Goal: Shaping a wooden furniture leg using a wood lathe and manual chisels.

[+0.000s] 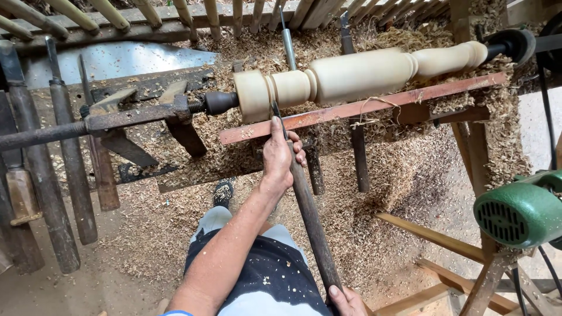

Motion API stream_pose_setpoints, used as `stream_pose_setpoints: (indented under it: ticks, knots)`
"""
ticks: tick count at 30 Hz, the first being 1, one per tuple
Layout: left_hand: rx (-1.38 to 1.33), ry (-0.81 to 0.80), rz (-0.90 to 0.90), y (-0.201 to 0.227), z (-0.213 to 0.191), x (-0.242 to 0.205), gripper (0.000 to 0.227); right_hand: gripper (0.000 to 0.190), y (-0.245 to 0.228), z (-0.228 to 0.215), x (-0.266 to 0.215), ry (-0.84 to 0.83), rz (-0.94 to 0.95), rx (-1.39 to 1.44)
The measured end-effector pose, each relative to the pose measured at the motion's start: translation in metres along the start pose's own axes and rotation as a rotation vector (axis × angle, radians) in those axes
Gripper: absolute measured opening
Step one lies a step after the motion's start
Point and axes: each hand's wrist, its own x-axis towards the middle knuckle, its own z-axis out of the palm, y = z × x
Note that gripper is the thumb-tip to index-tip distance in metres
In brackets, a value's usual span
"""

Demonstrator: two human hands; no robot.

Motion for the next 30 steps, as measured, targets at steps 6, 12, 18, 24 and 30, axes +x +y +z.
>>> stream_pose_setpoints:
  ticks: [6, 12, 18, 24, 30]
  knots:
    - [-0.038, -0.008, -0.022, 0.0, 0.001, 0.0, 0.064, 0.045, 0.013, 0.01, -0.005, 0.08, -0.001, 0.28]
    - [-0.047, 0.005, -0.021, 0.0, 0.003, -0.002, 0.063, 0.041, -0.013, 0.013, -0.021, 0.165, 0.015, 0.394]
    - [-0.116, -0.013, -0.042, -0.002, 0.002, 0.001, 0.062, 0.041, 0.013, 0.001, -0.021, 0.203, 0.003, 0.331]
    - [-0.177, -0.013, -0.071, 0.0, 0.005, -0.001, 0.06, 0.043, 0.006, -0.011, -0.034, 0.321, 0.055, 0.245]
    - [-0.255, -0.022, -0.088, 0.001, 0.007, -0.001, 0.06, 0.05, -0.001, -0.025, -0.048, 0.437, 0.108, -0.003]
